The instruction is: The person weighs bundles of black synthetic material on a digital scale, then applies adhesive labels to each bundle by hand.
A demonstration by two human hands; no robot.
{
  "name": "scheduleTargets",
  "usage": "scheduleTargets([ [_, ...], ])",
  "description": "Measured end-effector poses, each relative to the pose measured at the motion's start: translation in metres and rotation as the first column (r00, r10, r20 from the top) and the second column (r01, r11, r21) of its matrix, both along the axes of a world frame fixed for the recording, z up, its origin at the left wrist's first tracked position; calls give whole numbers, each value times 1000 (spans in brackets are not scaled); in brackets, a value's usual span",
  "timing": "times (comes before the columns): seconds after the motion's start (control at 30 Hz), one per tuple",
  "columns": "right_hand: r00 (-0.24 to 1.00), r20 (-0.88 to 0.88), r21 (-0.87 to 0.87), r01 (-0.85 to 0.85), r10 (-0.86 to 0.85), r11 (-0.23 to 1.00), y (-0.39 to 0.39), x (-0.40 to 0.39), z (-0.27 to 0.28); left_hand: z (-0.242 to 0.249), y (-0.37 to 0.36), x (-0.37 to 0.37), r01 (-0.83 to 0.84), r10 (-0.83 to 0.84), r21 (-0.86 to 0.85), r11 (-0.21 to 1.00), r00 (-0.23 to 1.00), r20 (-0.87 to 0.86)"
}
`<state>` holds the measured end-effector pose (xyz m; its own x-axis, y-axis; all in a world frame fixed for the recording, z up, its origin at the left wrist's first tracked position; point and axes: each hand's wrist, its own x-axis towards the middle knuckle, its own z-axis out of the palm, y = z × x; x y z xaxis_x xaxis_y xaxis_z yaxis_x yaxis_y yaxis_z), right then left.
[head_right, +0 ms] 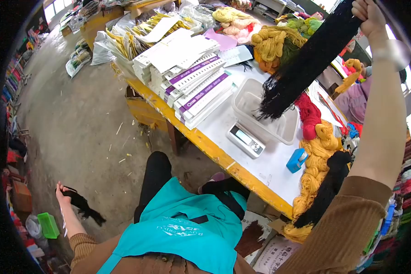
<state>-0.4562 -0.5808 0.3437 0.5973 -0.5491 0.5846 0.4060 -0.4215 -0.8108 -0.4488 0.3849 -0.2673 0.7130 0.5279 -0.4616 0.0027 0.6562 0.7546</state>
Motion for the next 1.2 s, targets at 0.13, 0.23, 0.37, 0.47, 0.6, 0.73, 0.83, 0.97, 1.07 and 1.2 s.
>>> scheduleTargets([
  [0.13, 927, -53, 111, -363, 370, 925, -68, 12, -46, 6, -28, 0, -219, 219, 1, 976, 975, -49],
  [0.23, 898, -282, 62, -333, 337, 941, -49, 4, -114, -11, -18, -6, 50, -42, -97, 994, 996, 84],
  [0.37, 626, -780, -200, -253, 3, 947, -46, -15, -227, -7, -56, -5, 192, -168, -173, 966, 975, 143],
  [0.47, 504, -711, -681, -325, -490, 656, -74, -36, -332, 13, -101, 1, 270, -248, -131, 954, 955, 161],
  [0.6, 615, -382, -898, -70, -690, 435, -12, -89, -375, 39, -154, 8, 463, -430, -69, 884, 861, 271],
  [0.73, 728, -242, -949, -41, -641, 312, 31, -129, -394, 67, -201, 20, 540, -513, -3, 841, 801, 309],
  [0.83, 781, -168, -963, 2, -602, 271, 50, -145, -401, 105, -257, 27, 407, -391, -38, 912, 895, 213],
  [0.97, 753, -233, -927, 20, -615, 375, 65, -158, -395, 114, -271, 33, 511, -489, -11, 860, 829, 270],
  [1.07, 755, -258, -888, 61, -603, 456, 67, -166, -389, 112, -262, 36, 782, -703, 74, 618, 508, 498],
  [1.2, 751, -261, -881, 72, -607, 468, 68, -172, -383, 130, -283, 24, 808, -732, 93, 582, 471, 492],
])
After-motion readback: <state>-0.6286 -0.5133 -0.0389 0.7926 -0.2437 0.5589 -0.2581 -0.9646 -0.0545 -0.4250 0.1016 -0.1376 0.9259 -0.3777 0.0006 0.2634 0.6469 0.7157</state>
